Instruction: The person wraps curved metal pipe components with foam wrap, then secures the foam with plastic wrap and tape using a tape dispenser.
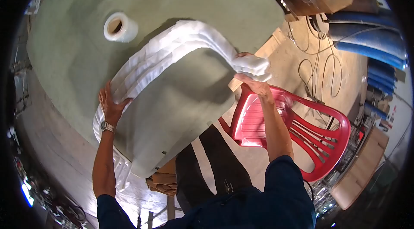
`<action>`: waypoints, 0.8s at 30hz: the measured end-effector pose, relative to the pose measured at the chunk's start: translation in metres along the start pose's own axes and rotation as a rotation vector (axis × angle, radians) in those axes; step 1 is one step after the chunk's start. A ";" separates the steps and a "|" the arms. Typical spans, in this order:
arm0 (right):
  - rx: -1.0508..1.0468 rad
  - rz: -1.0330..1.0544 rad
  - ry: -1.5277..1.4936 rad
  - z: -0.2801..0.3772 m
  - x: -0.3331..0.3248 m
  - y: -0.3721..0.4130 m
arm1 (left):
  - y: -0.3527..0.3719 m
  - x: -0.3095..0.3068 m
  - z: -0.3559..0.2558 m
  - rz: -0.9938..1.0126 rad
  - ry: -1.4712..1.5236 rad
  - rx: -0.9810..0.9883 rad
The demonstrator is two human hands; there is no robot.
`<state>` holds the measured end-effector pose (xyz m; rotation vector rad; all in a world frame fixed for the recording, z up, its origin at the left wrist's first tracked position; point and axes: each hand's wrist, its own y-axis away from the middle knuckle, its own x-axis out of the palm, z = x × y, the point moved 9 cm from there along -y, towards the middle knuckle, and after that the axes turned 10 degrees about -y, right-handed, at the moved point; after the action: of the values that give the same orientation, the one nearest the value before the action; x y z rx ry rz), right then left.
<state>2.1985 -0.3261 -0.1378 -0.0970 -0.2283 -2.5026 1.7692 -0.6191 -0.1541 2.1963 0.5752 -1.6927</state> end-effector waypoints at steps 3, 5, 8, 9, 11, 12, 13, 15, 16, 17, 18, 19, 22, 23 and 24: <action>0.135 0.039 -0.062 -0.006 -0.005 0.000 | -0.005 -0.001 -0.001 0.024 -0.064 -0.058; 0.130 0.078 -0.030 -0.006 -0.012 -0.001 | -0.003 -0.003 -0.006 0.018 -0.077 -0.060; 0.127 0.152 -0.041 -0.006 -0.010 -0.003 | -0.004 0.000 -0.004 0.074 -0.081 -0.071; 0.121 0.170 -0.067 -0.003 -0.010 -0.001 | -0.004 0.000 -0.006 0.092 -0.081 -0.059; 0.137 0.226 0.035 -0.005 -0.017 0.003 | -0.006 -0.005 -0.011 0.120 -0.128 -0.032; 0.127 0.248 0.094 -0.005 -0.019 0.004 | -0.008 -0.006 -0.013 0.141 -0.167 -0.024; 0.112 0.272 0.155 -0.003 -0.019 0.003 | -0.012 -0.010 -0.015 0.133 -0.173 -0.015; 0.156 0.260 0.140 -0.003 -0.025 0.004 | -0.020 -0.012 -0.025 0.142 -0.213 0.073; 0.177 0.269 0.183 -0.004 -0.026 0.004 | -0.027 -0.012 -0.031 0.167 -0.217 0.084; 0.199 0.281 0.225 -0.007 -0.027 0.006 | -0.036 -0.012 -0.038 0.169 -0.221 0.087; 0.200 0.281 0.219 -0.009 -0.026 0.007 | -0.044 -0.007 -0.049 0.201 -0.153 0.120; 0.179 0.258 0.220 -0.009 -0.025 0.007 | -0.052 -0.001 -0.061 0.231 -0.085 0.151; 0.062 0.137 0.242 -0.058 -0.032 0.013 | -0.064 0.013 -0.088 0.235 -0.207 0.090; -0.025 0.032 0.272 -0.073 -0.040 0.018 | -0.066 0.017 -0.083 0.266 -0.287 0.004; -0.565 -0.012 1.095 -0.042 -0.011 0.034 | -0.064 0.016 -0.083 0.187 -0.277 0.055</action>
<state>2.2272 -0.3547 -0.1759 1.0055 0.9069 -2.1868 1.8116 -0.5221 -0.1480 1.9336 0.2468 -1.8846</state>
